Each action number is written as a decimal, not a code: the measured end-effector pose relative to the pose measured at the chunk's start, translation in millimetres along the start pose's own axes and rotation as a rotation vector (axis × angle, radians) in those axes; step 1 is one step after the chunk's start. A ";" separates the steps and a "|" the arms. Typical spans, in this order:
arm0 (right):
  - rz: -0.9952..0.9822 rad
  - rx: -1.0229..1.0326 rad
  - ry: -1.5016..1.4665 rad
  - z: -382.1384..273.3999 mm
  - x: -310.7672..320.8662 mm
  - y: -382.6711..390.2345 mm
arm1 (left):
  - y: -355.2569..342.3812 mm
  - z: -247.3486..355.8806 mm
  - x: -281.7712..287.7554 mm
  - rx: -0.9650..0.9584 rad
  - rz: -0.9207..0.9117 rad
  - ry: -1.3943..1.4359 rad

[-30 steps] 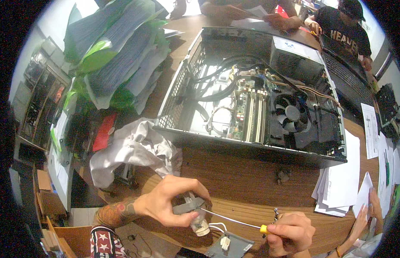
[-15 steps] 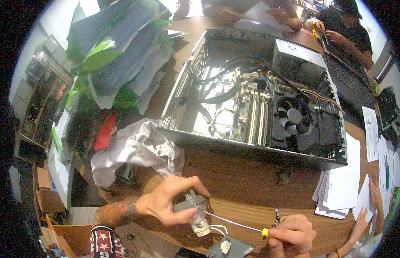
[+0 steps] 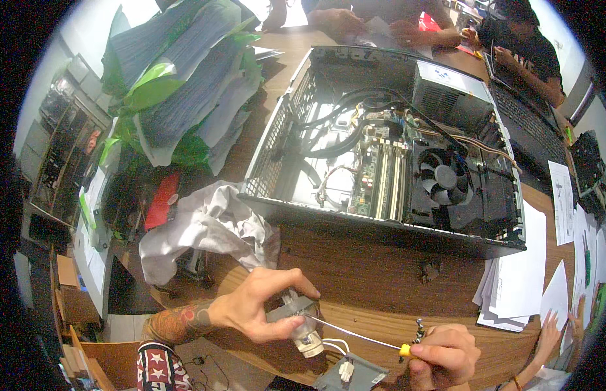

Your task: The person disassembles a projector lamp assembly by hand using a screwdriver.

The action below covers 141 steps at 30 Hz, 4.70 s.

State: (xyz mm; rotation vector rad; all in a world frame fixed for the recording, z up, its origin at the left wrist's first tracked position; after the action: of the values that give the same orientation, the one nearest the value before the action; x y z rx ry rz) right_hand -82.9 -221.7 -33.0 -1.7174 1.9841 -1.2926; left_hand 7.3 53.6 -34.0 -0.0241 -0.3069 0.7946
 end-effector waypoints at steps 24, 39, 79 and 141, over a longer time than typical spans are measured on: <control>-0.002 -0.015 0.023 -0.3 -1.6 1.8 | 0.0 2.2 1.6 0.069 0.011 0.029; 0.014 0.026 -0.031 3.3 -2.3 1.8 | 2.0 -2.5 -2.7 -0.040 -0.012 -0.024; -0.046 0.055 0.110 -2.6 -1.2 5.8 | 1.6 -3.4 -2.0 -0.047 -0.014 -0.044; -0.171 0.209 0.306 -12.2 -6.2 7.2 | 2.3 -0.8 -0.8 0.056 0.078 0.011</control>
State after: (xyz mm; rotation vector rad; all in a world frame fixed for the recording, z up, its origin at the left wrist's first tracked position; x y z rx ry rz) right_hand -94.1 -211.0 -33.2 -1.7015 1.7966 -1.8480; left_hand 5.5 54.7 -35.3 0.0117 -0.2746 0.8801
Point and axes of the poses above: each hand's wrist, its own y-axis away from the middle knuckle, its own x-axis out of the back of the hand, z = x × y, the point moved 2 cm from there along -y, towards the middle knuckle, and after that the axes turned 8 degrees about y, right-handed, at the moved point
